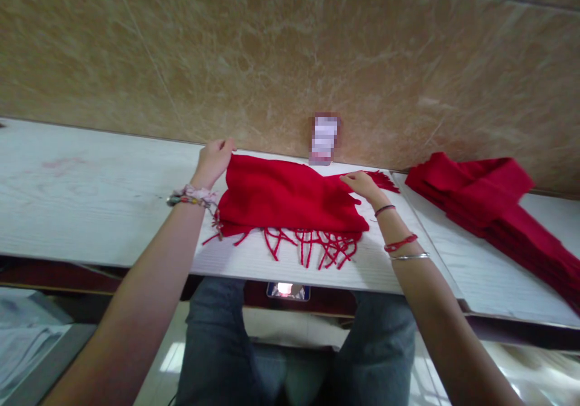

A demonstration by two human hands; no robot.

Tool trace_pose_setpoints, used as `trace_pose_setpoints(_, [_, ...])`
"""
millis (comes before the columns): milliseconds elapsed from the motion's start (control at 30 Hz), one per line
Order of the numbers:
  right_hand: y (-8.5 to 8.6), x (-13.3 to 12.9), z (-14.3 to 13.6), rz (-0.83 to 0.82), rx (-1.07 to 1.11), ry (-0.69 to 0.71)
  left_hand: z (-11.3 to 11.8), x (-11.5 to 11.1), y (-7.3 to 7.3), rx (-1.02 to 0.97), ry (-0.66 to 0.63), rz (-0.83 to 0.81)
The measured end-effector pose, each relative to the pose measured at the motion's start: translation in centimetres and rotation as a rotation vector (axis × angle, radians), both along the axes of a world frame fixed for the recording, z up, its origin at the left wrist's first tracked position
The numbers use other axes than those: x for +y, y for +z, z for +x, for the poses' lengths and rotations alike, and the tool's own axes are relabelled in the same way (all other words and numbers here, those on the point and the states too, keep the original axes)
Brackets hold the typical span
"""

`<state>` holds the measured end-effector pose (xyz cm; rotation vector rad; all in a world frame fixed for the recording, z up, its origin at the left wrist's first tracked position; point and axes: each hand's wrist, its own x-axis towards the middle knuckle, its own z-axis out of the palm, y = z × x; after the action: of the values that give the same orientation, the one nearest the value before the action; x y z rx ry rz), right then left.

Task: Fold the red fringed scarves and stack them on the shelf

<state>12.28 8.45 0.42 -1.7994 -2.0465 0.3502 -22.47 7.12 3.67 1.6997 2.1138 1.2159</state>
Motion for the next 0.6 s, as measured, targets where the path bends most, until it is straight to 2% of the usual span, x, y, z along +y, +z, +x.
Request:
trace_pose_setpoints(100, [-0.1, 0.8, -2.2, 0.017, -0.078, 0.069, 1.5, 1.5, 1.6, 0.089, -0.112, -0.087])
trace_pose_setpoints(167, [-0.5, 0.9, -3.3, 0.026, -0.077, 0.112, 2.7, 1.9, 1.9, 0.154, -0.213, -0.190])
trace_pose_setpoints(267, [-1.6, 0.6, -4.3, 0.029, -0.088, 0.147, 4.3, 1.7, 1.0, 0.189, -0.327, -0.270])
trace_pose_setpoints(367, [-2.1, 0.1, -4.4, 0.045, -0.099, 0.125, 5.2, 1.1, -0.7, 0.160, -0.371, -0.213])
trace_pose_setpoints(467, [-1.7, -0.3, -3.6, 0.160, -0.034, 0.049, 4.9, 0.7, -1.9, 0.001, -0.327, -0.063])
trace_pose_setpoints(600, [0.1, -1.1, -0.8, 0.474, 0.202, -0.150, 2.9, 0.6, -1.9, -0.526, -0.205, 0.237])
